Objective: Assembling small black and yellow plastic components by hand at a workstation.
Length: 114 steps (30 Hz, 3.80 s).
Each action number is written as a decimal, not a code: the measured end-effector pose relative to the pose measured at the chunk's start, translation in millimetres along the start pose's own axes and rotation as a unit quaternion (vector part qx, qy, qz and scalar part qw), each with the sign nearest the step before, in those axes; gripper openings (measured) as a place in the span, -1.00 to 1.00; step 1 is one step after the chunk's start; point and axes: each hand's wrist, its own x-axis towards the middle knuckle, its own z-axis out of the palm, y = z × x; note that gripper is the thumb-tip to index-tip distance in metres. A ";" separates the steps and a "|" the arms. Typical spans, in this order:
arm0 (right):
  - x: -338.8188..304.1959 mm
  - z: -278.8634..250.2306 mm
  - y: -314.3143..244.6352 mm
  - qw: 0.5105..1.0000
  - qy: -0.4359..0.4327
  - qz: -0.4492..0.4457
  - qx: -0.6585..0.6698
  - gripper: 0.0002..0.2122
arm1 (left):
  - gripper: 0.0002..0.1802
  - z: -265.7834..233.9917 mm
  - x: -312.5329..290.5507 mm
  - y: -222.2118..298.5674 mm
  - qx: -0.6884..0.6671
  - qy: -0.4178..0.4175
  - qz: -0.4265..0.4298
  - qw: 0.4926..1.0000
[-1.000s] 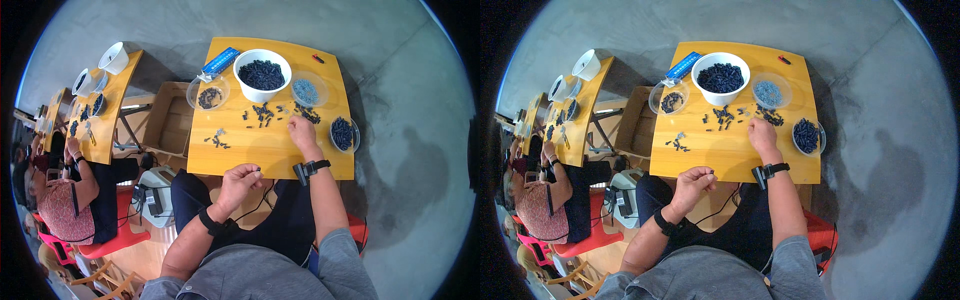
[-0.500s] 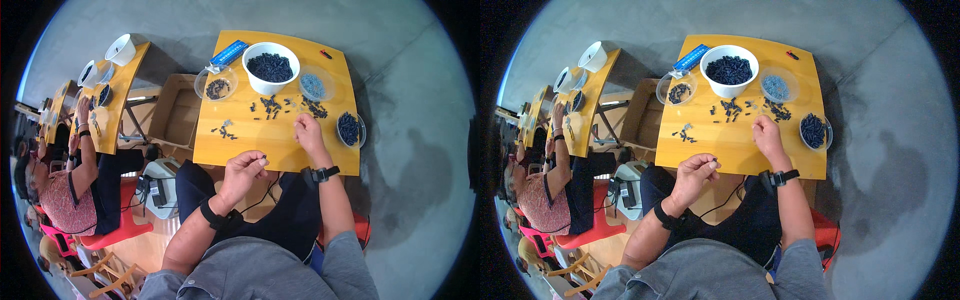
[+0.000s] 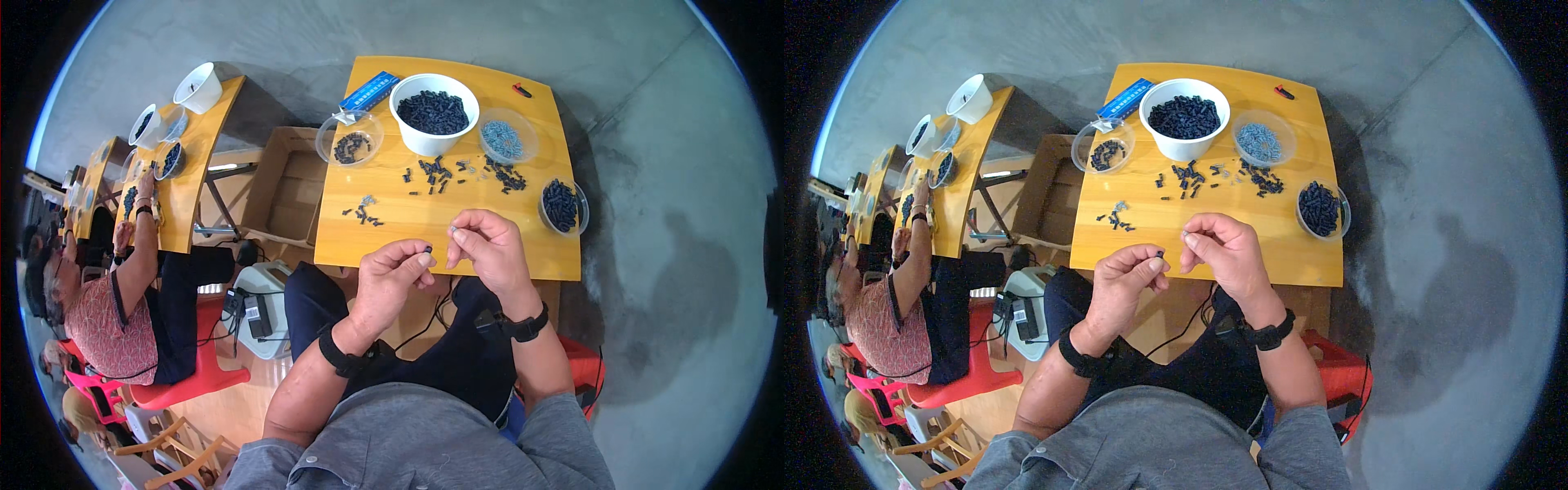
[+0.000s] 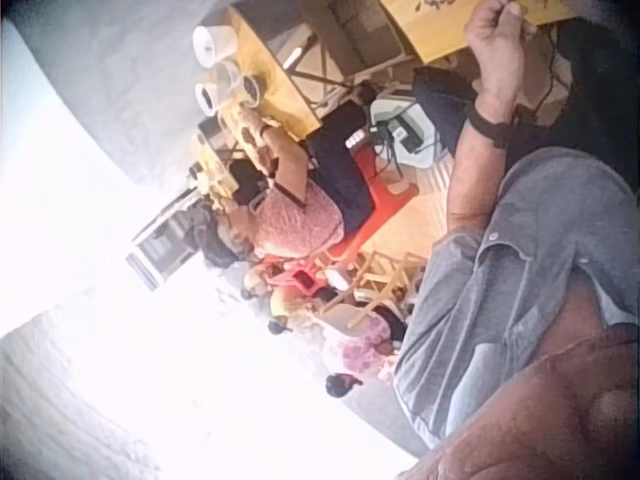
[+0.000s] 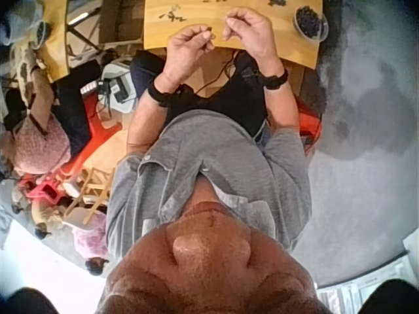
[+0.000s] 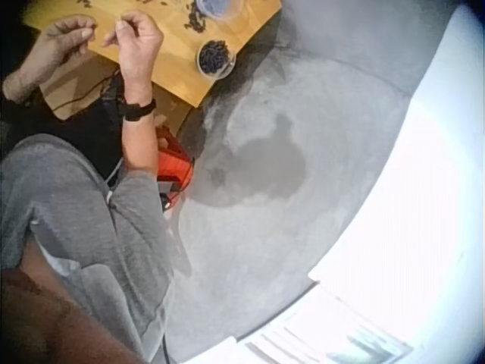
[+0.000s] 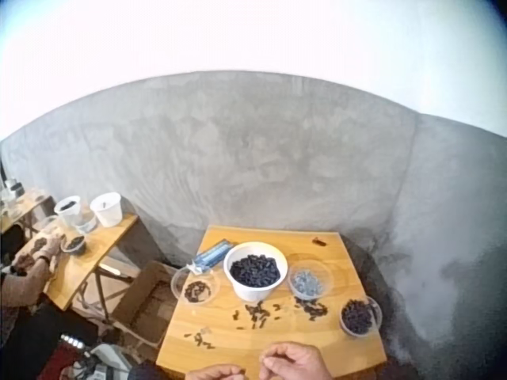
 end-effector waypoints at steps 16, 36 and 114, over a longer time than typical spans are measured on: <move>-29.8 36.4 -31.7 0.968 -0.102 -0.093 -0.212 -0.91 | -0.89 -4.1 -26.2 11.7 0.058 -0.066 0.072 0.994; -34.8 46.3 -52.7 0.960 -0.090 0.082 -0.253 -0.95 | -0.89 -6.3 -34.7 25.4 0.131 -0.066 0.040 0.988; 55.5 -41.9 64.0 0.926 0.056 0.061 -0.368 -0.96 | -0.91 -24.4 -23.3 8.0 0.085 -0.101 -0.060 0.989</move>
